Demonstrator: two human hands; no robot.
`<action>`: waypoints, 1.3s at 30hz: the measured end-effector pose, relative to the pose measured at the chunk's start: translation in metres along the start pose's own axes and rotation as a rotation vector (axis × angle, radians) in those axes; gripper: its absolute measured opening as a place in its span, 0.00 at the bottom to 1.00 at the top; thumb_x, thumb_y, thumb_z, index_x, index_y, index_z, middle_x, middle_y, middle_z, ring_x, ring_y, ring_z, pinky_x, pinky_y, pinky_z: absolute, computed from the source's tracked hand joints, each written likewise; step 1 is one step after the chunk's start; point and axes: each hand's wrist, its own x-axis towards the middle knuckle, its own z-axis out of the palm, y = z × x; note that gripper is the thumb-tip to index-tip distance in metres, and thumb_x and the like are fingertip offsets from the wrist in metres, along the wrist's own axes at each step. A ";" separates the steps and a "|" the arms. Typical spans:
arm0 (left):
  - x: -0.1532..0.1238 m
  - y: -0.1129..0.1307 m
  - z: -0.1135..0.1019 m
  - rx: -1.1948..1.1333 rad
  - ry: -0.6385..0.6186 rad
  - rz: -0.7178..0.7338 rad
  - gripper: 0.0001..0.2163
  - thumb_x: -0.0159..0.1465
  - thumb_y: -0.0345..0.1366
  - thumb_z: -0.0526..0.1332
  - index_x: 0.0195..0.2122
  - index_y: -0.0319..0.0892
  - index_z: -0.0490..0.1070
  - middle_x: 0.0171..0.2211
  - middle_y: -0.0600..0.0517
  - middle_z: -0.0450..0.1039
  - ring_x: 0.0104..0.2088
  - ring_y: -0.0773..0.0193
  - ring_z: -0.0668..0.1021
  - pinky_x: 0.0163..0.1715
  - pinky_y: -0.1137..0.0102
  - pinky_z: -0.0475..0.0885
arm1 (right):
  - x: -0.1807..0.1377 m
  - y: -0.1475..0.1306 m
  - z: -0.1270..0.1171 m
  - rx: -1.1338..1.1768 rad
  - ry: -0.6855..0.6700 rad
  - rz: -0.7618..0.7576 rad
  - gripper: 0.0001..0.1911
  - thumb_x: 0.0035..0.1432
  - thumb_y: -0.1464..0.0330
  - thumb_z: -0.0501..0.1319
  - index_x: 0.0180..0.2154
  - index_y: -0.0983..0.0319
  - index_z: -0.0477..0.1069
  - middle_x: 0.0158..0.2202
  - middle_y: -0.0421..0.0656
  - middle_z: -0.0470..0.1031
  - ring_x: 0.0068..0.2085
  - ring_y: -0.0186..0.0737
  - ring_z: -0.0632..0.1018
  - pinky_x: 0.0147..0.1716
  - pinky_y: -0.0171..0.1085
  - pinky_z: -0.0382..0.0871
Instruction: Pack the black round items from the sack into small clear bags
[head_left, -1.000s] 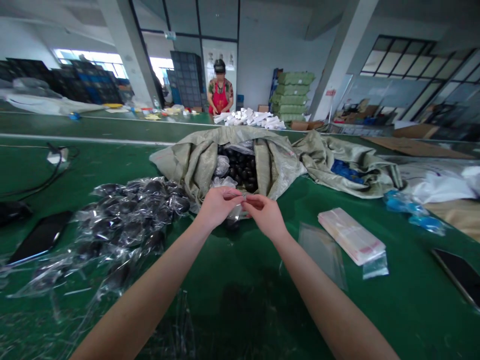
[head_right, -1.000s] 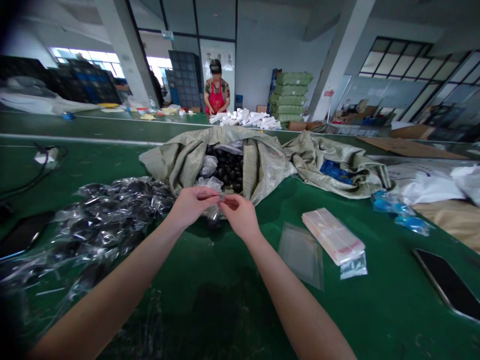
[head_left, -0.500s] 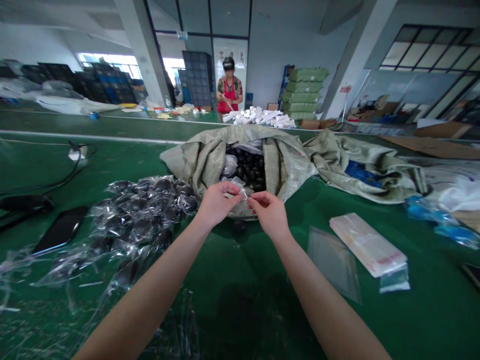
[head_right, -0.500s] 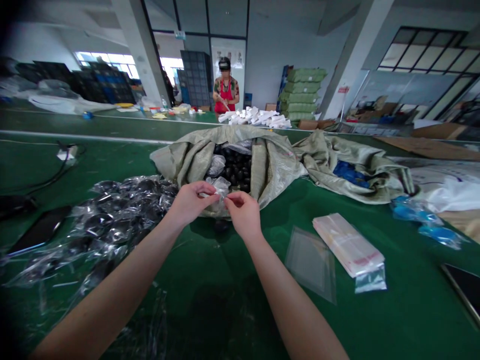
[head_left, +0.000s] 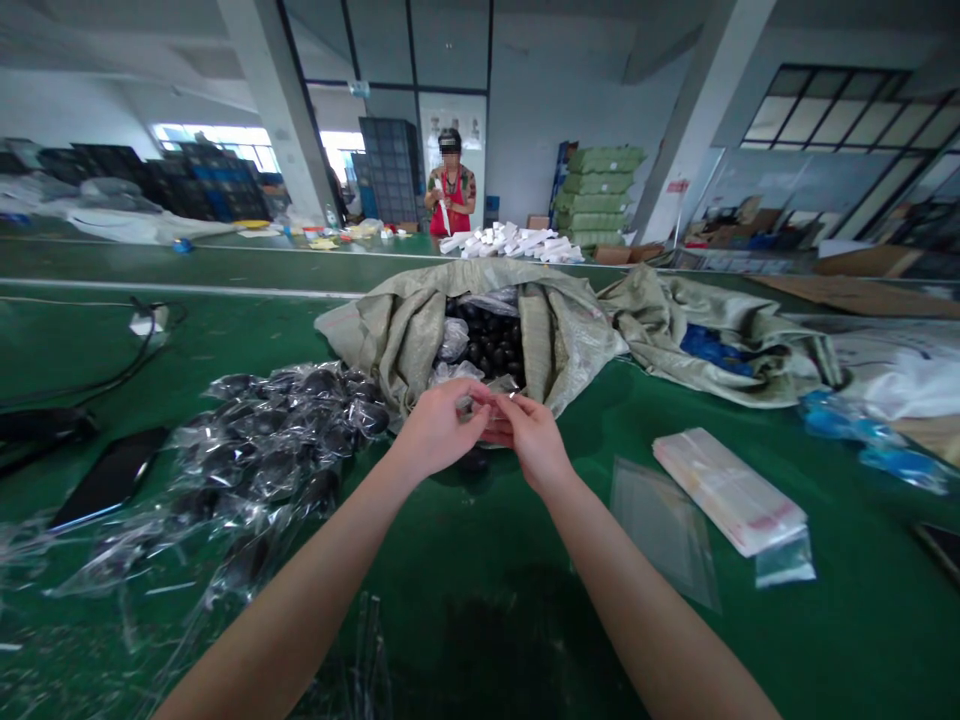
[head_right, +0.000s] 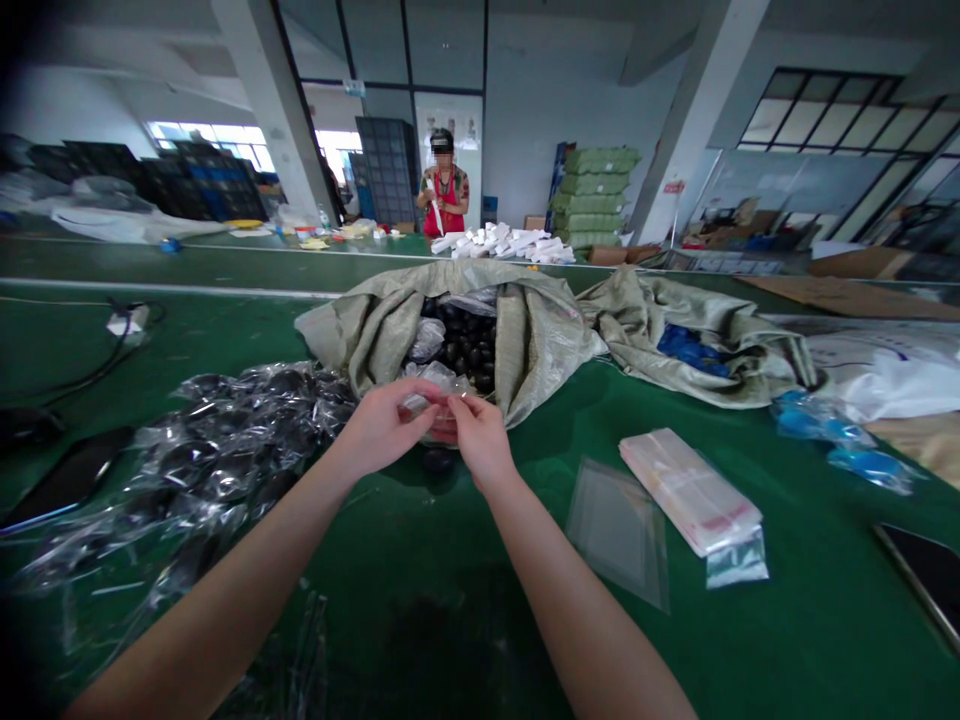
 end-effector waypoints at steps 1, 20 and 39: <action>0.000 -0.001 -0.001 0.026 0.008 0.004 0.08 0.61 0.36 0.59 0.40 0.42 0.73 0.39 0.50 0.77 0.39 0.61 0.78 0.42 0.67 0.73 | 0.000 -0.001 -0.001 -0.005 0.000 0.018 0.10 0.51 0.60 0.64 0.32 0.59 0.75 0.31 0.42 0.81 0.31 0.43 0.81 0.31 0.40 0.77; -0.002 -0.002 -0.004 0.347 -0.079 -0.032 0.06 0.61 0.33 0.58 0.35 0.44 0.74 0.34 0.49 0.77 0.35 0.58 0.78 0.37 0.67 0.72 | -0.001 -0.009 -0.014 -0.861 -0.104 -0.255 0.11 0.56 0.62 0.58 0.25 0.59 0.73 0.25 0.42 0.78 0.28 0.42 0.78 0.30 0.38 0.69; -0.003 0.007 0.002 0.375 -0.017 -0.106 0.04 0.62 0.36 0.58 0.33 0.44 0.71 0.32 0.50 0.77 0.34 0.59 0.78 0.37 0.67 0.71 | -0.008 -0.014 -0.009 -1.267 0.138 -0.429 0.14 0.60 0.62 0.56 0.23 0.60 0.66 0.26 0.43 0.76 0.30 0.41 0.76 0.31 0.36 0.59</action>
